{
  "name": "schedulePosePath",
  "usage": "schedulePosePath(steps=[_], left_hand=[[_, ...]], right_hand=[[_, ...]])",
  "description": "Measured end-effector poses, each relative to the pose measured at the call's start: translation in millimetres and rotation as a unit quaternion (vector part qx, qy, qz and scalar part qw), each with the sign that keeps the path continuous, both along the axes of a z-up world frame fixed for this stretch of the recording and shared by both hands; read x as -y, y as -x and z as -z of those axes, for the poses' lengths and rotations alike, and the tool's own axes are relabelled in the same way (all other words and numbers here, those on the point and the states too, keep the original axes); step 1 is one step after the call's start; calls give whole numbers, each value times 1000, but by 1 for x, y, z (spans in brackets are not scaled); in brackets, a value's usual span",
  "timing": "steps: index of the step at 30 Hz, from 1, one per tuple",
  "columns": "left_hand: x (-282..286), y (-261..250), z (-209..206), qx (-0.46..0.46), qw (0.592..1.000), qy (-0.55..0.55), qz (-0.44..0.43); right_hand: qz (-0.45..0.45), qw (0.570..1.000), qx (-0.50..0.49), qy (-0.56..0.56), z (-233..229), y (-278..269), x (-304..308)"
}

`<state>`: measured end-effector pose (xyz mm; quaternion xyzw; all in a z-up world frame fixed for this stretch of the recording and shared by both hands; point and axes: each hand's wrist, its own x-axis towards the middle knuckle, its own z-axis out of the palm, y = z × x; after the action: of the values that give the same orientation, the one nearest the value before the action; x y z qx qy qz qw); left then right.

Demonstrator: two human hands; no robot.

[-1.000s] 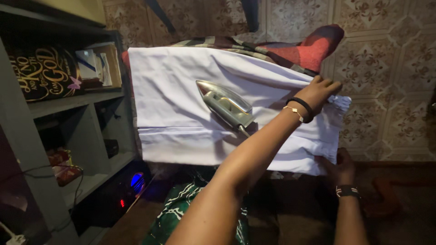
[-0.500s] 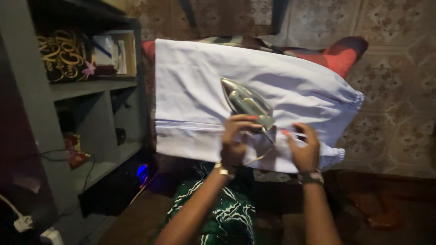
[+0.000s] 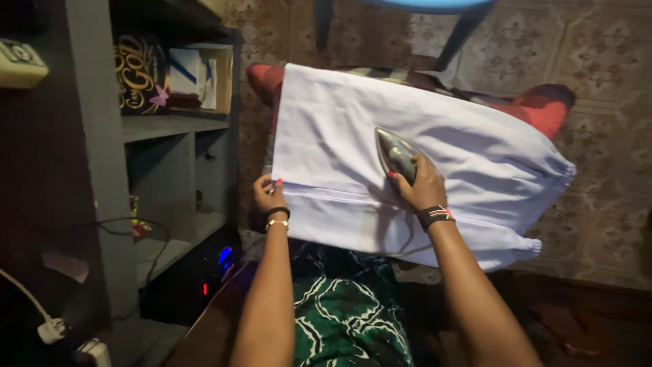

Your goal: The person irons a white garment on a padded surface, moving the iron back and forth across different sections and smoothing the fabric with their hands.

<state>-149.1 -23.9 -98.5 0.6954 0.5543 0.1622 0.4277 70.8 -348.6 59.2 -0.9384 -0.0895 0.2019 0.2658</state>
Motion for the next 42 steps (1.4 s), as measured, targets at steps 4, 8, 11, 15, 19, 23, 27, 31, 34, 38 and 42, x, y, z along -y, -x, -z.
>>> schedulePosePath(steps=[4,8,11,15,19,23,27,31,34,38,42], left_hand=[[-7,-13,9,21,999,22,39],[-20,-18,18,-12,998,-2,56],[-25,-17,26,26,996,69,49],[-36,-14,31,-5,986,164,35],[-39,-9,36,28,973,222,51],[-39,-7,45,15,962,257,92],[-41,-11,53,10,958,269,98],[-43,-4,55,-30,955,273,107],[-46,-5,57,-22,952,284,112],[-45,-3,53,-73,948,289,115],[-42,-6,52,-59,947,297,108]], right_hand=[[-14,992,-41,115,16,-2,-20],[-16,998,21,63,20,-16,-44],[70,993,-22,96,26,-35,-72],[216,976,-7,27,45,-59,-109],[135,991,0,17,62,-46,-134],[23,999,-21,39,55,-13,-151],[-68,994,-22,85,37,-8,-164],[92,994,-32,50,37,-33,-187],[174,985,8,-4,42,-45,-204],[163,986,-17,-26,46,-35,-214],[-56,994,-27,92,45,4,-214]])
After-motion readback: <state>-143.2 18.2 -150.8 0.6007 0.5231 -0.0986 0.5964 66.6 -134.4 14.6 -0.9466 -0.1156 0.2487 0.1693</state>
